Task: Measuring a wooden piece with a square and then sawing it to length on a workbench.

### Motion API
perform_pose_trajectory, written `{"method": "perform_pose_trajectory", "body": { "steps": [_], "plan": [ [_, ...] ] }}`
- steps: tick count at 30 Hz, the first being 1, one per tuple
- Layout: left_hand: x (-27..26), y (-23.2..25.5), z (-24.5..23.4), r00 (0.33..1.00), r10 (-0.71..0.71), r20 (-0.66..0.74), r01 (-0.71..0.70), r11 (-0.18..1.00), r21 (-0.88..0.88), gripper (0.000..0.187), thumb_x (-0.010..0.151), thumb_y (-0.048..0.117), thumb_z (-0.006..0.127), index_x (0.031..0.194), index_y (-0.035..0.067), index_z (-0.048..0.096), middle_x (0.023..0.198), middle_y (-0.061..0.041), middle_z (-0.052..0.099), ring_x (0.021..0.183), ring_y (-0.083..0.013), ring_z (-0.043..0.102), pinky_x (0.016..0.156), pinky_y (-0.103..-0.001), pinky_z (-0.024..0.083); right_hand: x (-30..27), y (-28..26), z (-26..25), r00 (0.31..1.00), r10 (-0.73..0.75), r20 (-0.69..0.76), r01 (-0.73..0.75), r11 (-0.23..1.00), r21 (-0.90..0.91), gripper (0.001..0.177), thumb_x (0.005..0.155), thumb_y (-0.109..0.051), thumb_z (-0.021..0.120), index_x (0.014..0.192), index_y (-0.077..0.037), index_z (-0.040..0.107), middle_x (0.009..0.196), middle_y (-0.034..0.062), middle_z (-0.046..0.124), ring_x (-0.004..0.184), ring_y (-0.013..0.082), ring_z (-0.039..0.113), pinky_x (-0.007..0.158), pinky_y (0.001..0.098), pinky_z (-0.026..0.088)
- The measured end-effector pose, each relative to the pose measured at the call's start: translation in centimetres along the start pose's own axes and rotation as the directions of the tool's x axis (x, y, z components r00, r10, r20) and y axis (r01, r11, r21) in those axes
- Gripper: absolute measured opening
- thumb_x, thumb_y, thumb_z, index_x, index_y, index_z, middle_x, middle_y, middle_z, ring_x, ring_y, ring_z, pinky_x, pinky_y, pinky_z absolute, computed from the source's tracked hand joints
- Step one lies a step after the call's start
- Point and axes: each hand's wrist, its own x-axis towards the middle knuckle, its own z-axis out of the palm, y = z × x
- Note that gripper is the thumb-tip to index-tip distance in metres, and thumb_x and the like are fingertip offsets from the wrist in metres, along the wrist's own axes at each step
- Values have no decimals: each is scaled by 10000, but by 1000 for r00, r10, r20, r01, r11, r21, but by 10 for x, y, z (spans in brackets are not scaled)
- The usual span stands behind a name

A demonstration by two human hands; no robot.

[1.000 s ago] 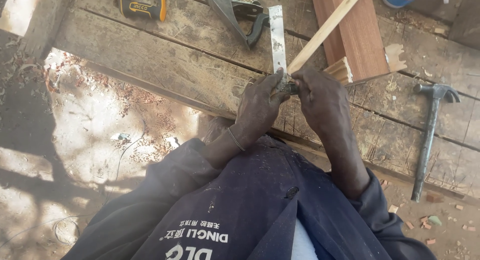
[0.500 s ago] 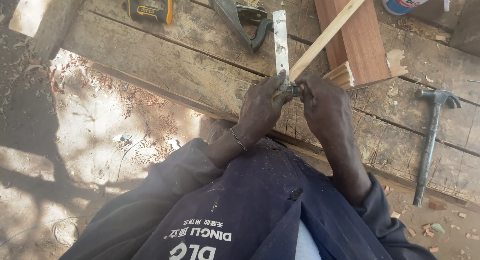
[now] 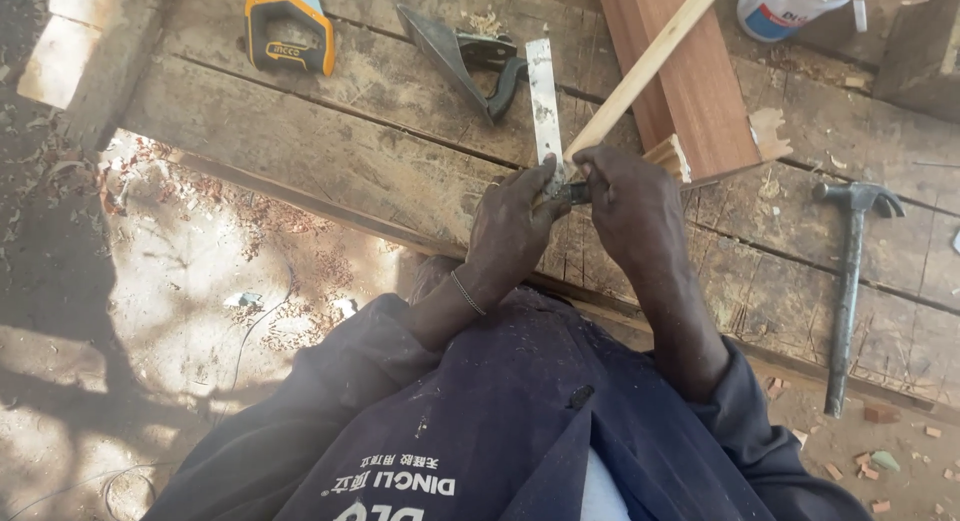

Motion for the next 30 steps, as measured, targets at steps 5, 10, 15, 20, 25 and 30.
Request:
{"method": "perform_pose_trajectory", "body": {
  "steps": [5, 10, 15, 20, 25, 30],
  "plan": [
    [-4, 0, 0, 998, 56, -36, -56, 998, 13, 533, 941, 352, 719, 1389, 82, 617, 1228, -217, 691, 1128, -457, 650, 967, -545, 479, -7, 2, -2, 998, -46, 32, 47, 999, -25, 201, 1046, -156, 566, 1113, -123, 753, 870, 225, 712, 818, 471, 690, 675, 582, 532],
    [-3, 16, -9, 999, -50, 15, 50, 998, 39, 519, 916, 375, 719, 1369, 134, 645, 1225, -162, 713, 1154, -403, 662, 1003, -494, 506, -6, 22, -6, 941, -306, -144, 289, 949, -124, 210, 954, -89, 687, 1122, -137, 802, 981, 195, 722, 951, 400, 659, 763, 463, 546],
    [-3, 34, -24, 996, -59, 71, 56, 997, 47, 572, 898, 304, 749, 1410, 94, 603, 1275, -234, 679, 1192, -462, 619, 1045, -561, 467, -18, 38, 4, 972, -235, -9, 235, 972, -2, 396, 852, -91, 763, 1243, -92, 700, 1107, 228, 662, 1071, 479, 618, 878, 560, 539],
    [4, 27, -13, 988, -139, 72, 122, 972, 198, 866, 829, 438, 822, 1513, 48, 460, 1389, -268, 583, 1234, -500, 558, 1038, -582, 453, -44, 96, 2, 912, -142, -386, 177, 983, 55, 304, 918, -120, 752, 1221, -151, 745, 1122, 148, 658, 1118, 398, 639, 960, 451, 540],
    [6, -9, 3, 876, -367, 314, 285, 917, 278, 797, 828, 543, 732, 1507, 218, 470, 1319, -161, 651, 1229, -415, 612, 1009, -560, 477, -74, 135, -20, 698, 300, -650, -234, 954, 190, 291, 978, 97, 625, 1245, -17, 649, 1114, 186, 553, 1105, 378, 554, 972, 483, 518],
    [4, 19, -4, 830, -422, 364, 414, 904, 105, 747, 774, 520, 773, 1410, 208, 537, 1135, -156, 679, 1055, -323, 714, 871, -466, 568, -90, 241, 20, 821, 283, -496, -341, 940, -28, 298, 886, 11, 709, 1160, -104, 698, 1035, 174, 593, 1029, 443, 599, 914, 543, 495]
  ]
}}
